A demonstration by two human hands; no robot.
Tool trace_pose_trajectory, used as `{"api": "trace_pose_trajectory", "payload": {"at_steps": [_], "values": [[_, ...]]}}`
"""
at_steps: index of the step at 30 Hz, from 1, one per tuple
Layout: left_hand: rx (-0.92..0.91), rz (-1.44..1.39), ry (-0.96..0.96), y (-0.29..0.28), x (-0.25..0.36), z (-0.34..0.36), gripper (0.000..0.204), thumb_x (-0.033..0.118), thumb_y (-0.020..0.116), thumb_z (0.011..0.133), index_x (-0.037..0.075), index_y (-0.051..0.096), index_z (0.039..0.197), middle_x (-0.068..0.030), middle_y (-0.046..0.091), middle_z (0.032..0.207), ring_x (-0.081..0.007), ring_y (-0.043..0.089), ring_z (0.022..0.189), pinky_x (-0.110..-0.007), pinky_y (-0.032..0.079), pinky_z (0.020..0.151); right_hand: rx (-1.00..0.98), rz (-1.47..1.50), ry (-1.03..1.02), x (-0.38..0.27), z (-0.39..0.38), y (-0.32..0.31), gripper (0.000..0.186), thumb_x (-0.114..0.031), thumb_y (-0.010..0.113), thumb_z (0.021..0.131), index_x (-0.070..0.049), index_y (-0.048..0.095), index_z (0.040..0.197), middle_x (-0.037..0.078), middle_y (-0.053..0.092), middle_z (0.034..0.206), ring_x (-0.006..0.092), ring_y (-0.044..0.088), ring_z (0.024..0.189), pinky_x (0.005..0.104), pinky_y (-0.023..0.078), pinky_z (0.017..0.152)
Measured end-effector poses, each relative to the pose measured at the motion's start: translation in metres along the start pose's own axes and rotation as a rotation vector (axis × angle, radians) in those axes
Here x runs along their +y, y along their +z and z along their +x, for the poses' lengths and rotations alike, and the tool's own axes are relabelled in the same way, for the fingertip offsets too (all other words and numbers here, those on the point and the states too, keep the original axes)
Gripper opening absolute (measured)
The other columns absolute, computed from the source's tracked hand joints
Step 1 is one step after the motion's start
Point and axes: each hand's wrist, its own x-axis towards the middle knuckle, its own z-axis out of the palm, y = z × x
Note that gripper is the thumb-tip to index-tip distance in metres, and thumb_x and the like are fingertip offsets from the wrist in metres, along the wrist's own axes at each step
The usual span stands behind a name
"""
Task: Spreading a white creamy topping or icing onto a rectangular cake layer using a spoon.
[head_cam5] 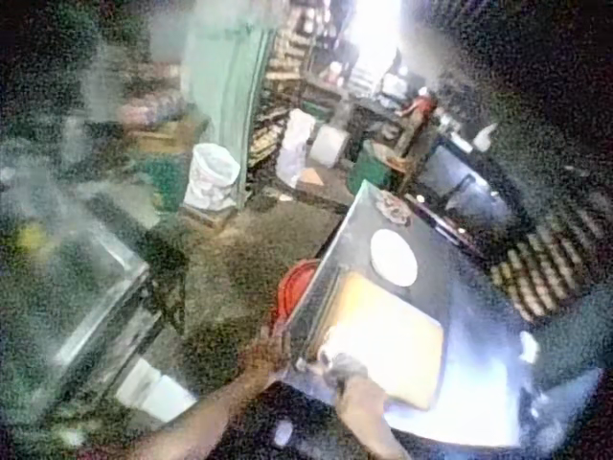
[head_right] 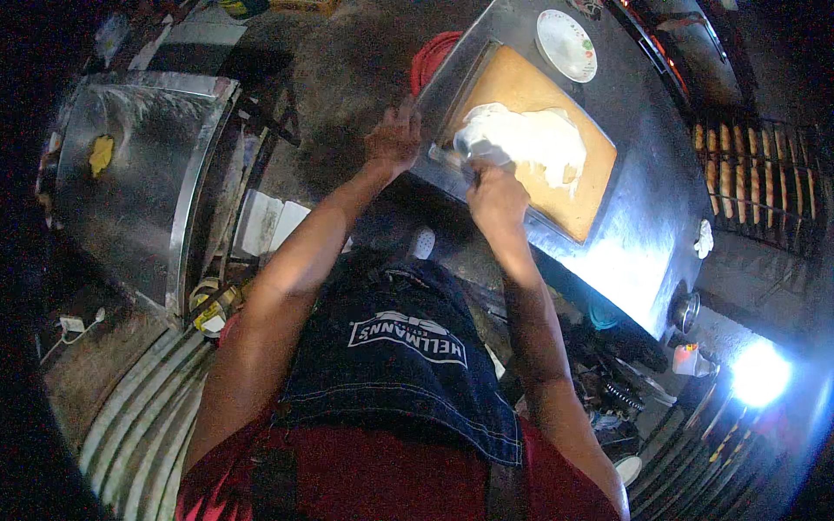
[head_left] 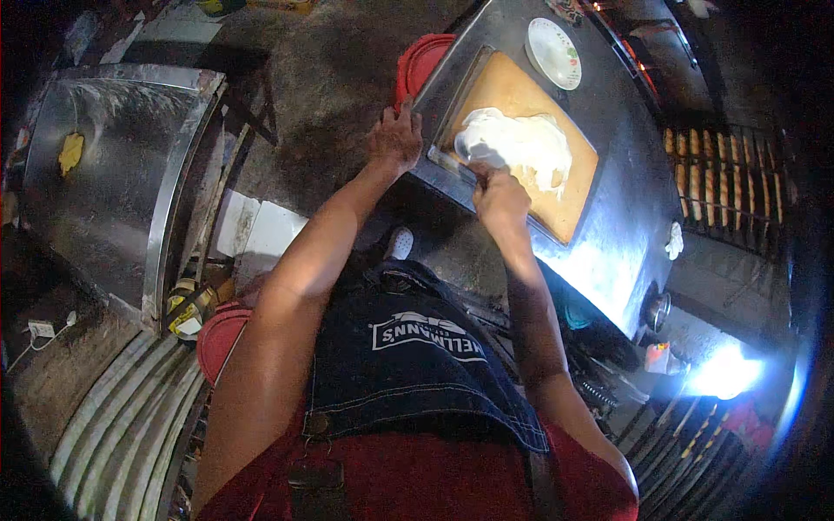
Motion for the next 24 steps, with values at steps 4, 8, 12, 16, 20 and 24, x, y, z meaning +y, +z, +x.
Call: {"api": "trace_pose_trajectory", "payload": {"at_steps": [4,8,12,16,20,24], "values": [[-0.020,0.035,-0.012,-0.009,0.005,-0.006,0.052,0.045,0.036,0.105,0.020,0.035,0.152,-0.0221,0.053,0.130,-0.0440,0.058,0.118,-0.059,0.047,0.098,-0.099,0.314,-0.009,0.045,0.025,-0.001,0.027,-0.020,0.064,0.089,-0.026,0.077,0.112,0.015,0.074,0.105,0.0328,0.071,0.099,0.0439,0.056,0.087],[-0.029,0.025,0.004,-0.006,0.008,-0.003,0.053,0.045,0.035,0.105,0.021,0.034,0.153,-0.0218,0.052,0.130,-0.0431,0.058,0.118,-0.060,0.047,0.098,0.027,0.416,0.024,0.060,0.057,0.008,0.027,-0.022,0.059,0.093,-0.026,0.076,0.113,0.013,0.074,0.106,0.0335,0.071,0.099,0.0440,0.056,0.087],[-0.032,0.026,-0.005,-0.001,0.006,-0.004,0.053,0.045,0.036,0.105,0.020,0.035,0.152,-0.0216,0.053,0.129,-0.0430,0.058,0.118,-0.060,0.047,0.096,-0.023,0.096,-0.023,0.009,0.027,-0.006,0.027,-0.024,0.060,0.093,-0.025,0.075,0.115,0.016,0.074,0.102,0.0360,0.071,0.097,0.0481,0.055,0.086],[-0.006,0.056,0.011,0.003,0.002,0.000,0.053,0.045,0.036,0.105,0.021,0.037,0.151,-0.0209,0.054,0.131,-0.0422,0.060,0.117,-0.059,0.048,0.096,-0.119,0.015,-0.094,0.001,0.003,-0.018,0.028,-0.020,0.064,0.088,-0.023,0.075,0.114,0.019,0.073,0.102,0.0368,0.071,0.095,0.0504,0.056,0.084],[0.008,0.089,0.014,0.004,-0.002,0.000,0.053,0.046,0.036,0.104,0.023,0.037,0.152,-0.0208,0.054,0.132,-0.0422,0.062,0.114,-0.058,0.049,0.095,-0.021,0.550,-0.120,0.083,0.025,0.013,0.028,-0.019,0.062,0.088,-0.019,0.076,0.113,0.016,0.074,0.106,0.0322,0.071,0.095,0.0424,0.056,0.084],[-0.014,0.104,-0.004,-0.003,0.010,-0.001,0.053,0.045,0.034,0.105,0.024,0.034,0.154,-0.0203,0.054,0.134,-0.0429,0.062,0.115,-0.057,0.050,0.094,0.235,0.720,0.118,0.192,0.047,0.037,0.029,0.000,0.055,0.093,-0.006,0.076,0.112,-0.001,0.069,0.087,0.0089,0.057,0.077,0.0251,0.048,0.072]]}}
